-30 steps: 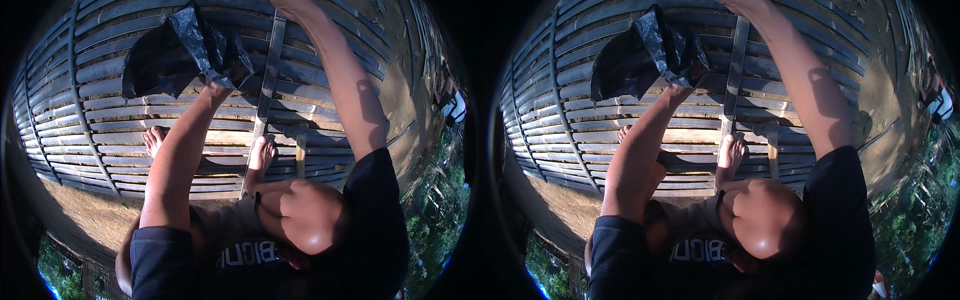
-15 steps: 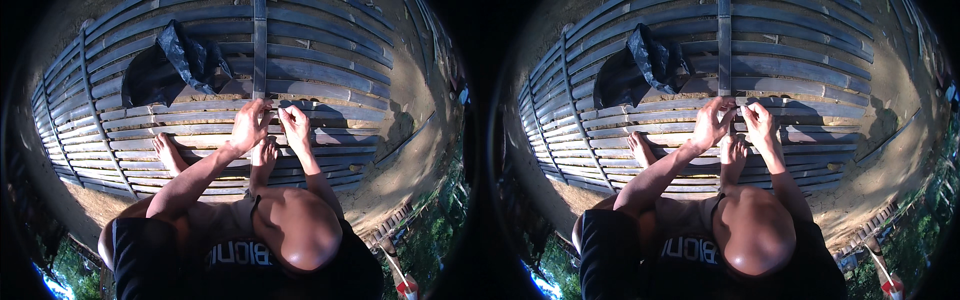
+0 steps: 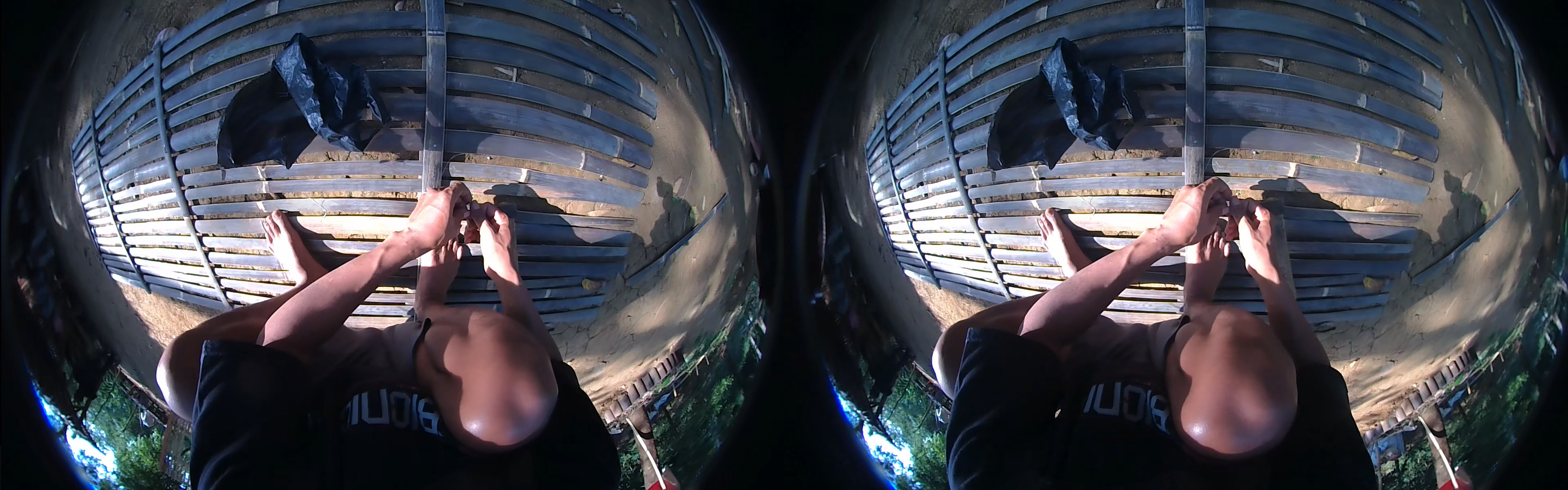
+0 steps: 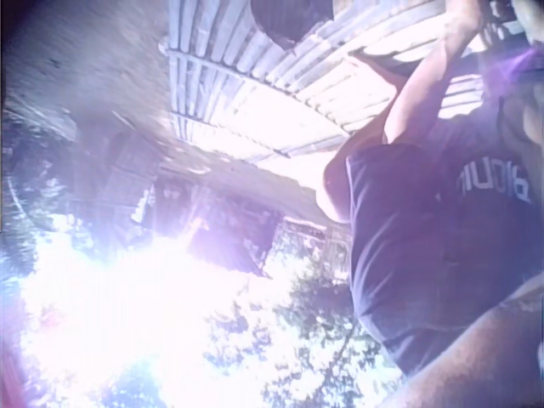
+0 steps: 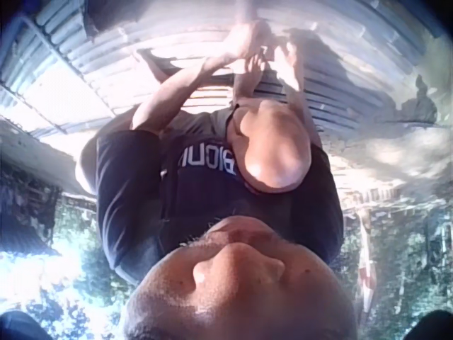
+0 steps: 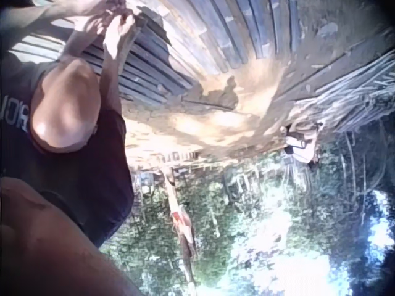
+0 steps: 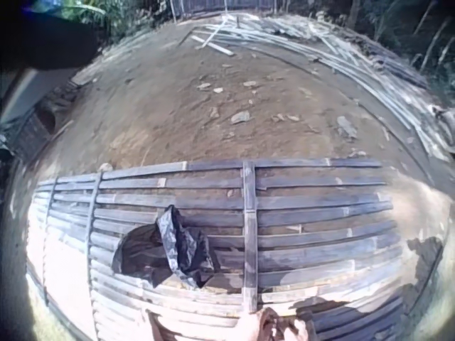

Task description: The person hammers small metal pins into bamboo slats to secure them to a cross-beam, then removes items from a plastic bag to continue the assembly.

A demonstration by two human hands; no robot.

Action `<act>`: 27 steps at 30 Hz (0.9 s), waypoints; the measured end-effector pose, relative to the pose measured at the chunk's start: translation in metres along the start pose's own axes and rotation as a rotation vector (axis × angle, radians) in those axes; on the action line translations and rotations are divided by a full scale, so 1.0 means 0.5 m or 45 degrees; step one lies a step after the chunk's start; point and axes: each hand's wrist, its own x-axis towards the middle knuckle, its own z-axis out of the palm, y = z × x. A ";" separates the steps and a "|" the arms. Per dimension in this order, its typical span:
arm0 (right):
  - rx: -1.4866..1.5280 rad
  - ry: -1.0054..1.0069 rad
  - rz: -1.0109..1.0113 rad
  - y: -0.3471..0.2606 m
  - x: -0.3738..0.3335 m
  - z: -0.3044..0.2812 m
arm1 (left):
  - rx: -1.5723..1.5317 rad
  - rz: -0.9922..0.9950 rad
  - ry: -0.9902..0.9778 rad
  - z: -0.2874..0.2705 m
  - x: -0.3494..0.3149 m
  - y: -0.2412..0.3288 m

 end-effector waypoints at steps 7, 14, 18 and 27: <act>-0.726 0.551 -0.738 0.007 -0.051 -0.098 | -0.355 -0.124 0.282 -0.038 0.017 -0.058; -1.579 0.567 -0.732 0.113 -0.086 -0.179 | -0.672 -0.077 0.661 -0.106 0.138 -0.070; -1.335 0.433 -0.716 0.113 -0.098 -0.188 | -0.674 -0.010 0.754 -0.106 0.185 -0.063; -0.943 0.231 -0.729 0.024 -0.098 -0.111 | -0.357 0.223 1.029 -0.064 0.222 -0.090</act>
